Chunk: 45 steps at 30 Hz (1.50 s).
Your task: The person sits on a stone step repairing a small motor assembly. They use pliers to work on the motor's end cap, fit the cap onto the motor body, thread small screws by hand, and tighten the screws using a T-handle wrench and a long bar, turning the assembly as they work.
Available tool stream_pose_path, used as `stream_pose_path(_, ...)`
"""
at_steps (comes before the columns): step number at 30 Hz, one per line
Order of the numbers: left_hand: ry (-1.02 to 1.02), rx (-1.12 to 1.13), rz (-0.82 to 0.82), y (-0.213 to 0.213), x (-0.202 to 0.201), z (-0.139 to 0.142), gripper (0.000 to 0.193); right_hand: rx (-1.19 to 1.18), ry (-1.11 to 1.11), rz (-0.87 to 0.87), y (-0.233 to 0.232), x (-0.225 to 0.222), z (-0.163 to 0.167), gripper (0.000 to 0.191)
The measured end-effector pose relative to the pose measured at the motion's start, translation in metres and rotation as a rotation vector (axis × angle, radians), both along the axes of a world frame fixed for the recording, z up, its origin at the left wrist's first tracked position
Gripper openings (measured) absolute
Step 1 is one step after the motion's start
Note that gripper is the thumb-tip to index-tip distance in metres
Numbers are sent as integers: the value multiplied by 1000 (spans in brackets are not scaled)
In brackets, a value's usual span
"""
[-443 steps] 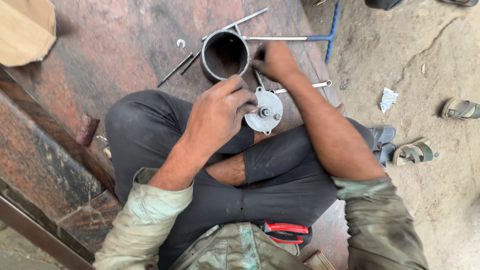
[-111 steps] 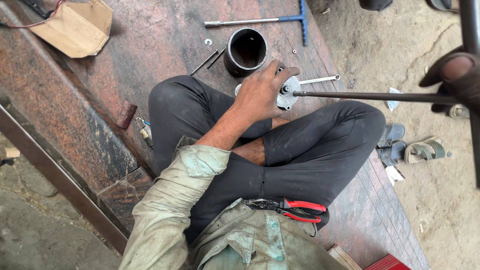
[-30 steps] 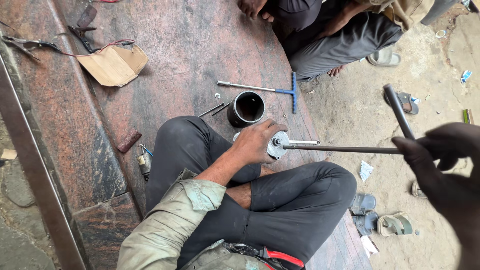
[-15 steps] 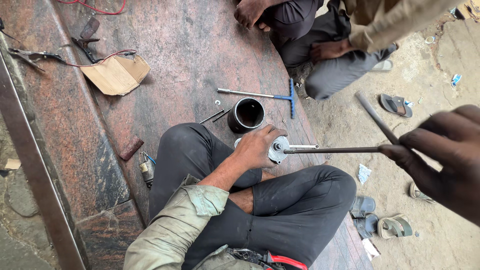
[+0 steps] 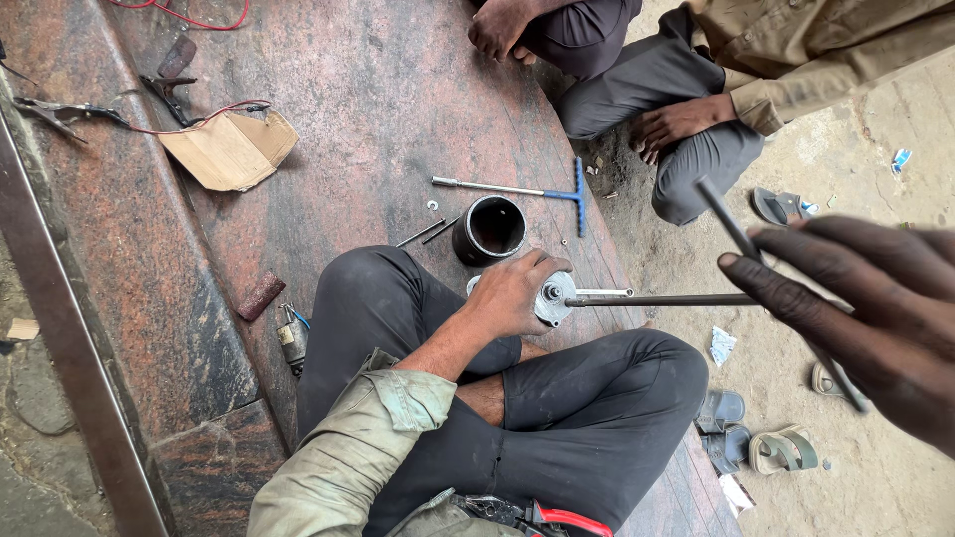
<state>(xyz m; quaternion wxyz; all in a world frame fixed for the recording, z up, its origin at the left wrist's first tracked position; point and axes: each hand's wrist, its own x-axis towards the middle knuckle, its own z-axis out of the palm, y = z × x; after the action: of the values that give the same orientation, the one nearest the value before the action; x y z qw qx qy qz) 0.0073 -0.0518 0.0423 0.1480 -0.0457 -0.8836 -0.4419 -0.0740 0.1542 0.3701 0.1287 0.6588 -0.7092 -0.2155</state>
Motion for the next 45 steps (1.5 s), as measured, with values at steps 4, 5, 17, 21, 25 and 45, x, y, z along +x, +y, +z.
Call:
stream_pose_path(4, 0, 6, 5, 0, 0, 2, 89, -72, -23, -35, -3, 4, -3, 45)
stream_pose_path(5, -8, 5, 6, 1, 1, 3, 90, -55, -31, -114, -4, 4, -5, 39)
stream_pose_path(17, 24, 43, 12, 0, -1, 2, 85, -380, -628, -699, -17, 17, -15, 42)
stream_pose_path(21, 77, 46, 7, 2, -1, -1, 84, -267, -523, -305, -7, -3, -10, 64)
stream_pose_path(25, 77, 46, 8, 4, -1, -1, 84, -211, -278, -325, 17, -9, -19, 54)
stream_pose_path(45, 47, 4, 21, 8, -1, -8, 89, -396, -757, -965, 146, -113, -114, 50)
